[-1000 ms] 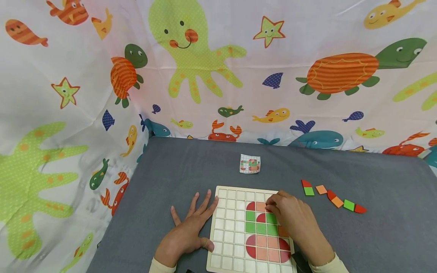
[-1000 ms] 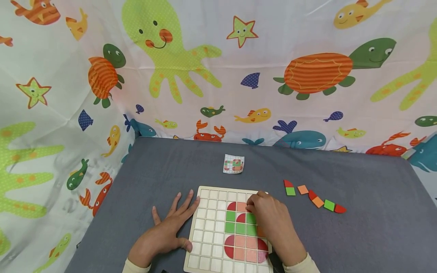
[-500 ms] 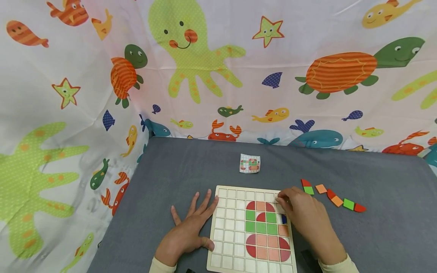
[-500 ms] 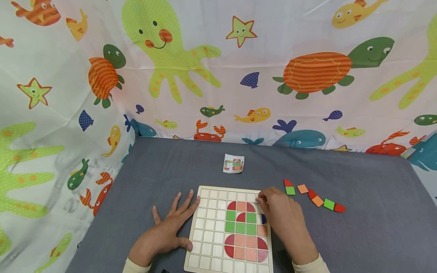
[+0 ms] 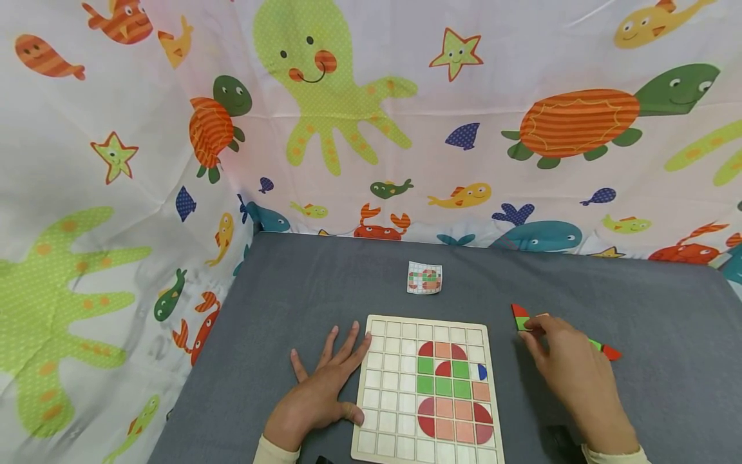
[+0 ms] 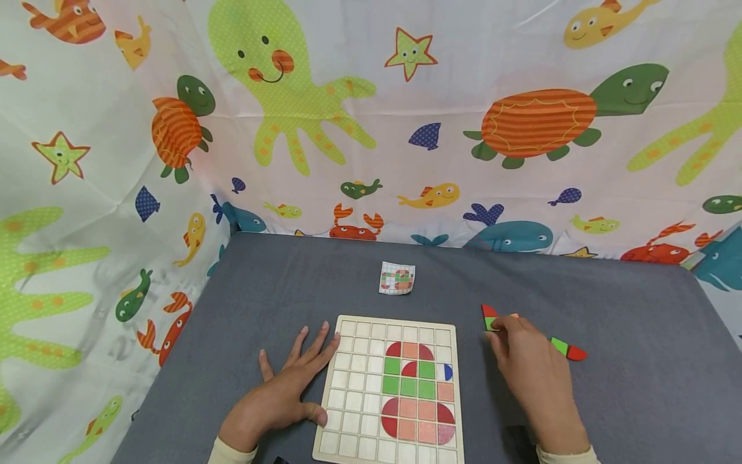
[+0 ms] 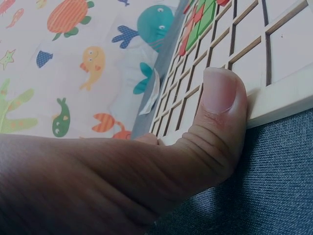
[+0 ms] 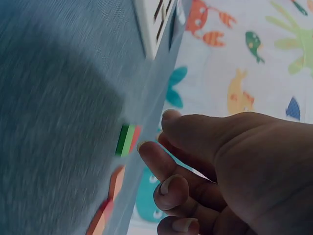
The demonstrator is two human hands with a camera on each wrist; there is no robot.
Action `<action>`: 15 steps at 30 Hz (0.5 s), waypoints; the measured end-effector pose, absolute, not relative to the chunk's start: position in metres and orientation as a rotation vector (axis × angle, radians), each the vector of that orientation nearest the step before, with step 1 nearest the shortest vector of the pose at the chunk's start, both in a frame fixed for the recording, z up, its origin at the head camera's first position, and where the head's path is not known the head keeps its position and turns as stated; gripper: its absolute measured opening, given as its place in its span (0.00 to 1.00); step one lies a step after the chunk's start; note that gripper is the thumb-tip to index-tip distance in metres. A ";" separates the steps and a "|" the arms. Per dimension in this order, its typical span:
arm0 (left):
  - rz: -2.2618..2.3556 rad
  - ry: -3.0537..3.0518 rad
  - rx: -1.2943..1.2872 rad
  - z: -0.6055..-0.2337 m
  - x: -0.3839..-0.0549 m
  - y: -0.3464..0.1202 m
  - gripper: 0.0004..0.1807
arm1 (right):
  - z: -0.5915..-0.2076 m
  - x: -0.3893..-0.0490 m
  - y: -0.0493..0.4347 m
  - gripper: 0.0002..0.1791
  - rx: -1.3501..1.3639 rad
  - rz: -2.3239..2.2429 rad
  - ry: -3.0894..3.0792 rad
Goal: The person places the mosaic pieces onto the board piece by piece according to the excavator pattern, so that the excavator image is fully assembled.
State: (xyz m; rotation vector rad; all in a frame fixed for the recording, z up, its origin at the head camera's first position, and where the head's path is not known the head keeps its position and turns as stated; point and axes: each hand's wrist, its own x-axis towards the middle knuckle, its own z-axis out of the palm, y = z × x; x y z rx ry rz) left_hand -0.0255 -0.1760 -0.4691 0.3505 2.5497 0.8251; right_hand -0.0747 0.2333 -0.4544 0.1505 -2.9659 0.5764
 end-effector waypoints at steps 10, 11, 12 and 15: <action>0.817 2.532 0.341 -0.468 -0.026 -0.176 0.73 | -0.461 -0.071 0.277 0.26 -0.033 0.549 -2.997; 0.817 2.533 0.340 -0.468 -0.026 -0.176 0.73 | -0.461 -0.071 0.280 0.27 -0.054 0.542 -3.004; 0.814 2.535 0.339 -0.468 -0.026 -0.176 0.73 | -0.461 -0.072 0.282 0.27 -0.072 0.538 -3.012; 0.808 2.537 0.343 -0.467 -0.026 -0.175 0.73 | -0.462 -0.072 0.287 0.29 -0.123 0.522 -3.054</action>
